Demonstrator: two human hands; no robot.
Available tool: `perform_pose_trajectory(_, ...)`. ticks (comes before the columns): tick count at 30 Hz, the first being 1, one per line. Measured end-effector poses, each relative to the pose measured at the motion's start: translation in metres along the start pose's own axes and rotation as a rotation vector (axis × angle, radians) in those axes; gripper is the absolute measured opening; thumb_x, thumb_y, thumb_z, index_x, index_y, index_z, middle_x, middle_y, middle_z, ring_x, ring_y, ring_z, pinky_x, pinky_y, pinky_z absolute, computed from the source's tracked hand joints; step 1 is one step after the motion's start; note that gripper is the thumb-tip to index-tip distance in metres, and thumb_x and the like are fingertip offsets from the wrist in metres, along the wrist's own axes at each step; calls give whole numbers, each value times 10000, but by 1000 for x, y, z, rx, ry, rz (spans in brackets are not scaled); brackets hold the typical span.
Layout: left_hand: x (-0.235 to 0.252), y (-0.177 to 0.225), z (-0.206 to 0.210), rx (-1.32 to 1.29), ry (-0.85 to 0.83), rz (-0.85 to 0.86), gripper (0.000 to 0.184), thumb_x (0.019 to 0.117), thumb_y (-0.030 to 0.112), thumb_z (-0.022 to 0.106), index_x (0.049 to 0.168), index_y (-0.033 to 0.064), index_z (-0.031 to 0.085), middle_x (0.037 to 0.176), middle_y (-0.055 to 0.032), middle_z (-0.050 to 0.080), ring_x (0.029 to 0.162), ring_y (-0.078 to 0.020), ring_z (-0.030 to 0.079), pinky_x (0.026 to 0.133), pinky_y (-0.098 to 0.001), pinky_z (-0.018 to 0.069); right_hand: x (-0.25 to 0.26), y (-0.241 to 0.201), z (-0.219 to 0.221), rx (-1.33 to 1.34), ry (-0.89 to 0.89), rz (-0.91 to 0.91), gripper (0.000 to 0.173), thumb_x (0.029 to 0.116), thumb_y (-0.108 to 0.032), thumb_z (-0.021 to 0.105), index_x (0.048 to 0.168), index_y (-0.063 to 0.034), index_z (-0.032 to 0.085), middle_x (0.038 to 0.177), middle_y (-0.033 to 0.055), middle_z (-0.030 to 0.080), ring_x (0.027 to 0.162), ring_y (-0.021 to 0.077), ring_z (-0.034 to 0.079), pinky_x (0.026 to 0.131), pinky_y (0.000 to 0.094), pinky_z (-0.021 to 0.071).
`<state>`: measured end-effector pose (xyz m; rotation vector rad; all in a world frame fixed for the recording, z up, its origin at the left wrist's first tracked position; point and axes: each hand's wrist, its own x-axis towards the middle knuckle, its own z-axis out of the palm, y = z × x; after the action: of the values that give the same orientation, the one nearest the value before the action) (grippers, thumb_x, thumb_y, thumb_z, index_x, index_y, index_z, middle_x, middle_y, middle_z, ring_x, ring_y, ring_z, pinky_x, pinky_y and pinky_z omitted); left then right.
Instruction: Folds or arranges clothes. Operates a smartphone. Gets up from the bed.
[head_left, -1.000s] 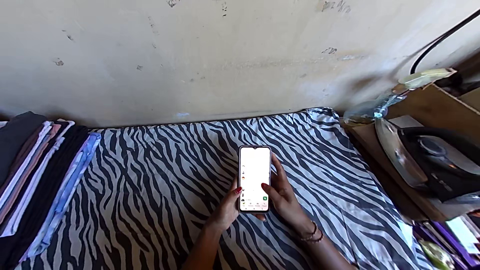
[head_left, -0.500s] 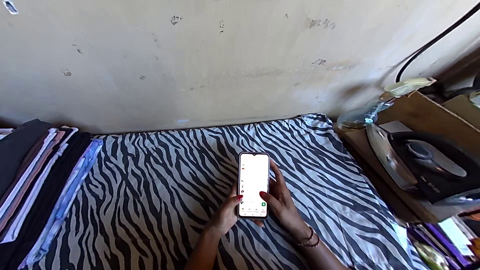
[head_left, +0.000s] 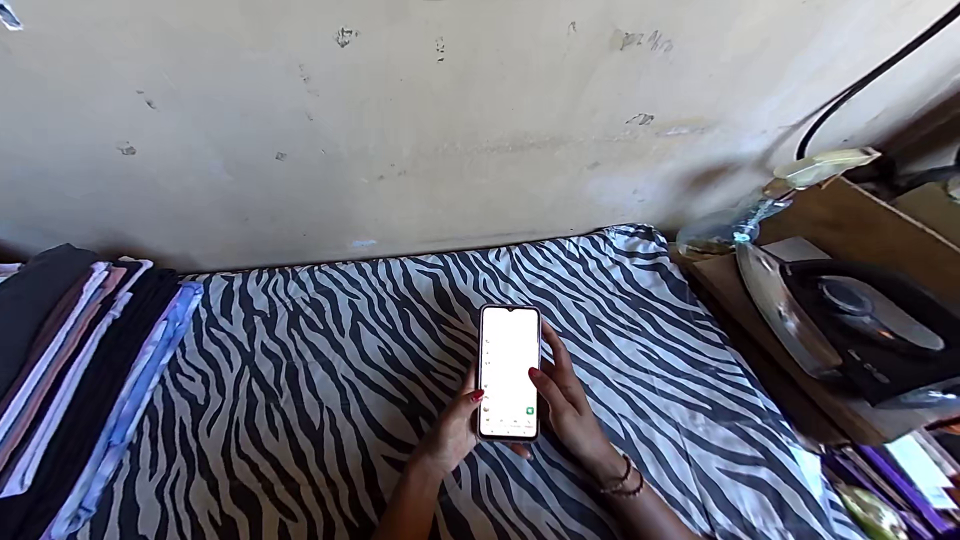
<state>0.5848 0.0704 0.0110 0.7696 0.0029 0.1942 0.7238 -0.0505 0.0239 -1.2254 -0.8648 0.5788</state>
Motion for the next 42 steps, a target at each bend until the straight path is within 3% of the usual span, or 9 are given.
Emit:
perform_pose_trajectory(5, -1, -1, -3, -20, -15, 6, 926, 947, 518, 622, 1575, 175, 34, 1369, -75, 620, 1118, -296, 702, 788, -468, 637, -2, -1, -3, 70, -102, -28, 986, 948, -210, 624, 1597, 20, -81, 1396, 129, 597, 1135, 139, 696, 947, 303, 610)
perform_pose_trajectory(12, -1, -1, -3, -31, -44, 30, 864, 961, 486, 621, 1571, 211, 74, 1386, -68, 611, 1155, -306, 686, 811, -487, 631, -2, 0, -4, 44, -95, -45, 981, 922, -175, 619, 1599, 26, -61, 1383, 120, 609, 1142, 135, 693, 959, 301, 604)
perform_pose_trajectory(18, 0, 0, -1, -24, -30, 28, 958, 948, 489, 637, 1584, 226, -29, 1410, -74, 589, 1145, -310, 690, 776, -474, 640, -2, 2, -6, 54, -97, -43, 1009, 913, -204, 643, 1608, 3, -58, 1369, 120, 618, 1137, 152, 697, 957, 316, 606)
perform_pose_trajectory(23, 2, 0, -2, -77, -26, 61, 743, 1013, 542, 488, 1597, 234, 148, 1408, -74, 608, 1176, -328, 676, 775, -506, 633, -3, 2, -7, 50, -168, -41, 1106, 854, -126, 680, 1609, -14, -122, 1522, 164, 477, 1267, 171, 630, 1028, 324, 575)
perform_pose_trajectory(25, 1, 1, -1, -82, -14, 75, 744, 1017, 565, 463, 1604, 229, 152, 1425, -70, 599, 1197, -326, 667, 779, -509, 633, -3, 3, -5, 34, -179, -57, 1123, 844, -116, 684, 1603, 2, -136, 1560, 172, 430, 1300, 157, 605, 1044, 309, 563)
perform_pose_trajectory(31, 0, 1, -1, -69, -14, 75, 834, 988, 596, 499, 1603, 191, 108, 1438, -77, 584, 1204, -325, 661, 787, -519, 628, -3, 2, -5, 46, -171, -48, 1112, 875, -171, 684, 1603, -2, -139, 1564, 174, 422, 1301, 157, 603, 1052, 306, 556)
perform_pose_trajectory(35, 0, 1, 1, -70, 22, 63, 830, 983, 591, 511, 1570, 141, 133, 1393, -72, 614, 1164, -305, 685, 771, -491, 637, -2, -2, -1, 20, -106, 0, 1055, 845, -8, 642, 1613, -4, -82, 1485, 164, 514, 1218, 155, 660, 992, 311, 594)
perform_pose_trajectory(39, 1, 0, -1, -64, 1, 41, 768, 992, 589, 493, 1557, 171, 183, 1391, -80, 616, 1172, -331, 677, 790, -511, 629, 0, 0, 1, 23, -44, -6, 760, 990, -4, 437, 1602, 27, -12, 1424, 149, 573, 1170, 133, 680, 983, 288, 589)
perform_pose_trajectory(42, 1, -1, -2, -48, -11, 52, 764, 995, 594, 490, 1570, 205, 173, 1405, -81, 608, 1181, -339, 672, 786, -516, 630, 1, 1, 0, 34, -35, -14, 723, 1013, -30, 422, 1600, 39, 5, 1404, 145, 594, 1158, 135, 687, 980, 292, 591)
